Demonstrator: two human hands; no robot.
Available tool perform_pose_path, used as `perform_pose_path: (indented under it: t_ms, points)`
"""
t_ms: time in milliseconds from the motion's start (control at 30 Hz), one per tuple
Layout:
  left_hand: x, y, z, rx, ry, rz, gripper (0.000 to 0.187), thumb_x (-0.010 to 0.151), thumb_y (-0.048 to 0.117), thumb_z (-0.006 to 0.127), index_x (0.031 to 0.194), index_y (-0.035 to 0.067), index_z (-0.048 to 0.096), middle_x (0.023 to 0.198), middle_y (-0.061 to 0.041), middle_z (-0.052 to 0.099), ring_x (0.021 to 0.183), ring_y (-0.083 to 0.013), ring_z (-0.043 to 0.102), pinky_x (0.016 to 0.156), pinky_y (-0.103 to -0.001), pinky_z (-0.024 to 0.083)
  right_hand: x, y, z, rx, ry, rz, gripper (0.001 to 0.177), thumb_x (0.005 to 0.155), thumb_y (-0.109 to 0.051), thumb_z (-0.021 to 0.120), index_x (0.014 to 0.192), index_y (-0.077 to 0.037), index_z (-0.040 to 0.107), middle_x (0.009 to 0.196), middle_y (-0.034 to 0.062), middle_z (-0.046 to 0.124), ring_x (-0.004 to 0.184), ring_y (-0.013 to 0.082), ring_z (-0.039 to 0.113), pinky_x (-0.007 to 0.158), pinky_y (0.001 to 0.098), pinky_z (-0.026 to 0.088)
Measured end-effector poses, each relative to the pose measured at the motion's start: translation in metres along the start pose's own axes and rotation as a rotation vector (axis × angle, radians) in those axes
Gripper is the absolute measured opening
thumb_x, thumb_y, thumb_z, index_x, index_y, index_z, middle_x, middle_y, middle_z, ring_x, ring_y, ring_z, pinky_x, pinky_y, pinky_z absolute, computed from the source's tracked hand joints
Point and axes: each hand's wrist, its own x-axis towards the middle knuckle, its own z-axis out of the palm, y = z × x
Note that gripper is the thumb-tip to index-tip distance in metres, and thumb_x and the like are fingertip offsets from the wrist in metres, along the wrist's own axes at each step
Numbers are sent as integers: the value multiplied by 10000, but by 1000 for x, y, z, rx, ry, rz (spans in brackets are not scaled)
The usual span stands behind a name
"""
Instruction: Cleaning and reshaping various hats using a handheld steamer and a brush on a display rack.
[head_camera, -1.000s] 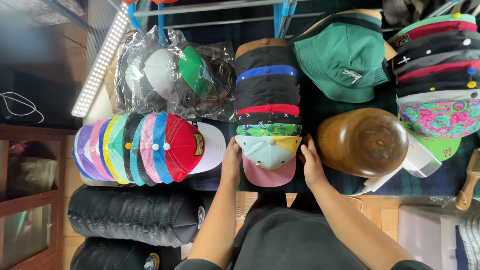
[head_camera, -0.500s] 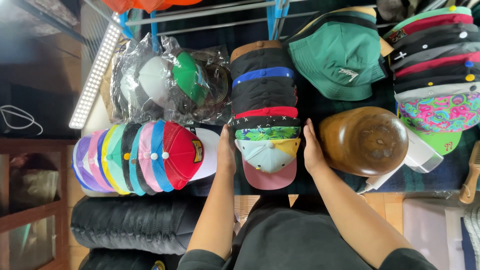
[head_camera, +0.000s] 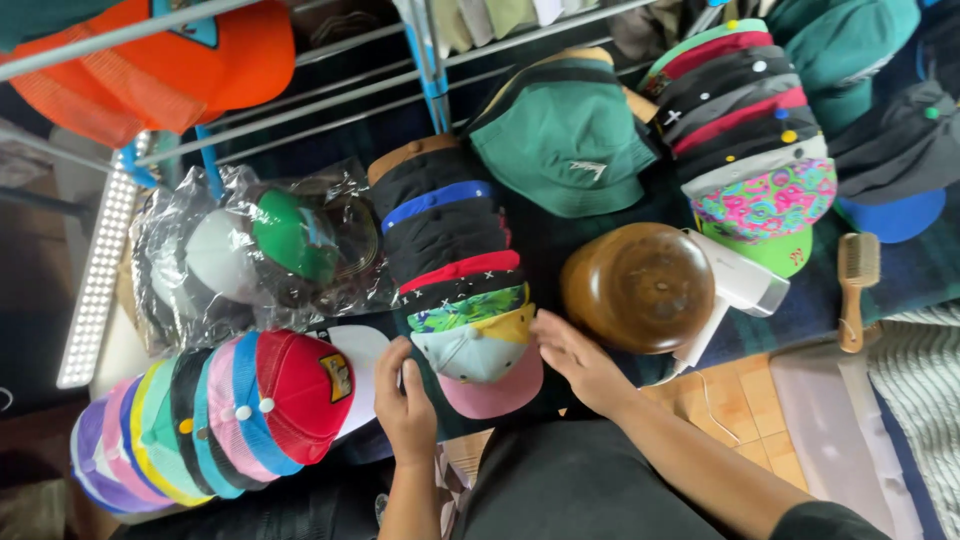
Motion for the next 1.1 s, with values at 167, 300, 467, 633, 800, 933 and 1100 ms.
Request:
perform_pose_path:
  t_ms: [167,300,467,633,800,933,1100]
  points:
    - [-18,64,31,-18,-295,189,225,992,91,505,1081,51,708,1044,-84,741,986,-219,709,883,-320,551,-58,-8,-43,85,105,228,449,972,-207,554,1383,-47,637,1143,112,789,1016,205,762,930,314,610]
    - [-26,126,86,-93,-555,478,171,990,91,538,1031,69,703,988,-74,756,888,-239,716,830,-344,569,-85,10,-86,136,270,212,325,990,-168,562,1183,-12,771,1077,142,827,992,206,778,924,300,620]
    - [-52,191,172,-186,-740,659,144,975,53,567,1047,50,692,1003,-107,741,878,-268,716,810,-357,582,-95,88,-163,348,308,-2,320,965,-197,614,1153,17,758,1008,145,812,916,236,775,849,342,612]
    - [-98,209,269,-184,-890,721,168,987,66,596,1140,83,664,1106,-97,722,981,-273,702,870,-366,586,-129,93,-263,414,433,79,342,946,-183,646,1223,-4,739,1019,144,790,893,223,744,839,347,613]
    - [-126,216,392,-60,-1065,611,308,1006,204,552,1263,64,647,1278,-131,682,1198,-315,627,1058,-424,469,-138,120,-404,596,672,37,335,990,-145,572,1228,74,658,1120,284,731,931,391,718,837,461,583]
    - [-137,209,500,-5,-957,667,366,1008,286,592,1335,130,650,1286,-120,690,1245,-274,631,1095,-384,477,-129,142,-501,600,833,27,315,1050,-143,558,1335,-20,609,1241,260,664,1111,402,664,908,534,553]
    - [-126,199,627,120,-768,731,558,952,287,608,1440,26,539,1427,-268,553,1335,-403,538,1135,-477,437,-103,154,-572,830,896,122,471,1059,-175,525,1505,-84,403,1511,219,483,1363,433,503,1073,620,460]
